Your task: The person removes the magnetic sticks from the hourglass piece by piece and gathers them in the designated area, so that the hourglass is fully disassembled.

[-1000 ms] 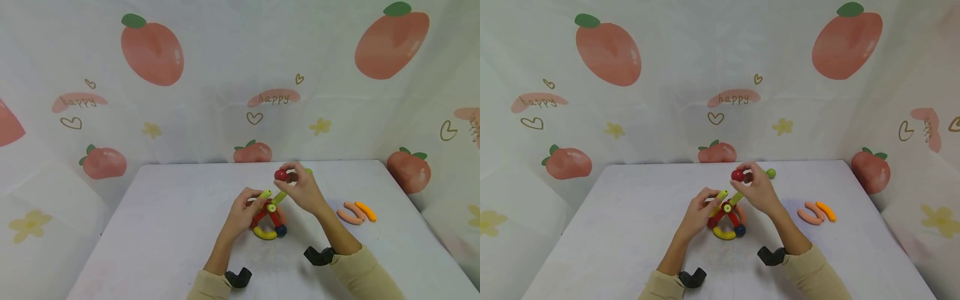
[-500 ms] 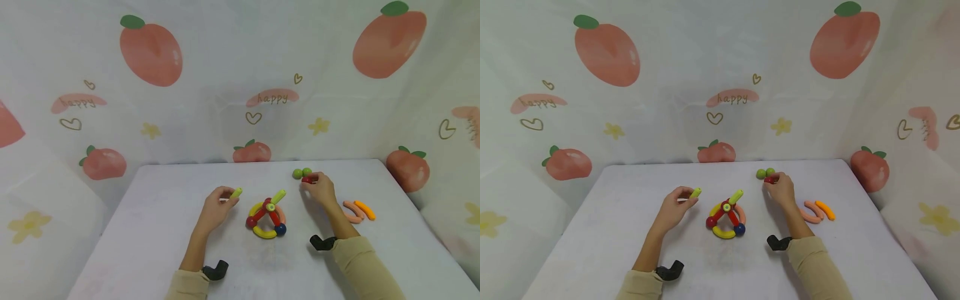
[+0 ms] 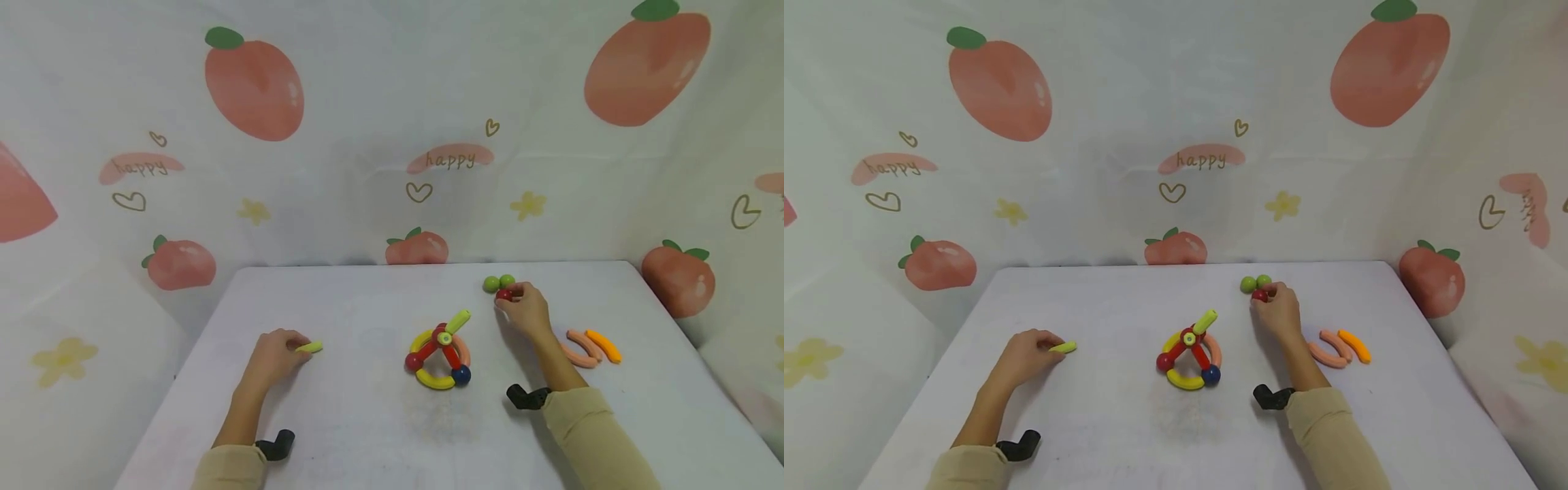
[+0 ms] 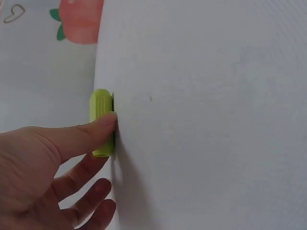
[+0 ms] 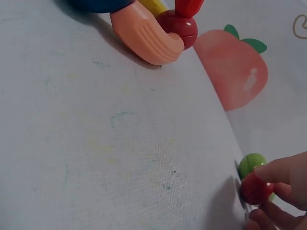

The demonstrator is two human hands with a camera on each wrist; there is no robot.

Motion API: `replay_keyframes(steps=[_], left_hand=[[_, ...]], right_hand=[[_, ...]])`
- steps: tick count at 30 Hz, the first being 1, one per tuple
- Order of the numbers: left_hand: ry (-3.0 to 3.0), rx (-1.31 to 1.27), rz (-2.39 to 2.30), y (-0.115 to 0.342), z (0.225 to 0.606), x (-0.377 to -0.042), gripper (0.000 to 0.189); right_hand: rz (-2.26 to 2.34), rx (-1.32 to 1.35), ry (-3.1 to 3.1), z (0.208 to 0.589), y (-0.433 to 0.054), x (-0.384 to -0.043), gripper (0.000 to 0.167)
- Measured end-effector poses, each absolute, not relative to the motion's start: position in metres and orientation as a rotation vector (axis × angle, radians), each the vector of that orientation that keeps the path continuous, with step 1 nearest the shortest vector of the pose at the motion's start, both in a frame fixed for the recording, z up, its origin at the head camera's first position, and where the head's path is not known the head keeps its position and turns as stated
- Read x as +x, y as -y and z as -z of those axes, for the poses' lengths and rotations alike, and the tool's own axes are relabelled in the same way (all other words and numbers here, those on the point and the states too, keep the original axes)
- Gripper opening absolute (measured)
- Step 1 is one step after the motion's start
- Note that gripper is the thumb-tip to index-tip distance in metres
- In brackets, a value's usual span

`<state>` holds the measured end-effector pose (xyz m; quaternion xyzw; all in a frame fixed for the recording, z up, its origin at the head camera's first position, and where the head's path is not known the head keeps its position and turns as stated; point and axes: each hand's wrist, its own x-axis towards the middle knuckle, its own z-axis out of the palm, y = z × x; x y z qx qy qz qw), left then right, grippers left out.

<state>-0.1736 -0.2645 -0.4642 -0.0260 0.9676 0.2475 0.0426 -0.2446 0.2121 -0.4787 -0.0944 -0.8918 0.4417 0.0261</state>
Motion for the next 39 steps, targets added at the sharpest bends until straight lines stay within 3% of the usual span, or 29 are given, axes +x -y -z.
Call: replay_keyframes(steps=[8,15,22,33,39], left_hand=[[-2.919,0.004,-0.888,0.249,0.449,-0.17,0.045],[-2.721,0.362,-1.361,0.158,0.439,-0.169,0.048],[-2.539,0.476,-1.49,0.083,0.458,-0.168,0.048],[-2.635,0.747,-1.724,0.063,0.456,-0.165,0.032],[-2.674,0.842,-1.705,0.063,0.454,-0.165,0.026]], right_hand=[[-1.371,-0.195,2.729,0.453,-0.208,-0.222,0.052],[-1.797,0.13,2.704,0.428,-0.175,-0.186,0.053],[-1.947,0.275,2.726,0.436,-0.16,-0.173,0.048],[-2.028,0.737,2.716,0.463,-0.169,-0.179,0.027],[-1.752,0.745,2.706,0.474,-0.159,-0.179,0.025]])
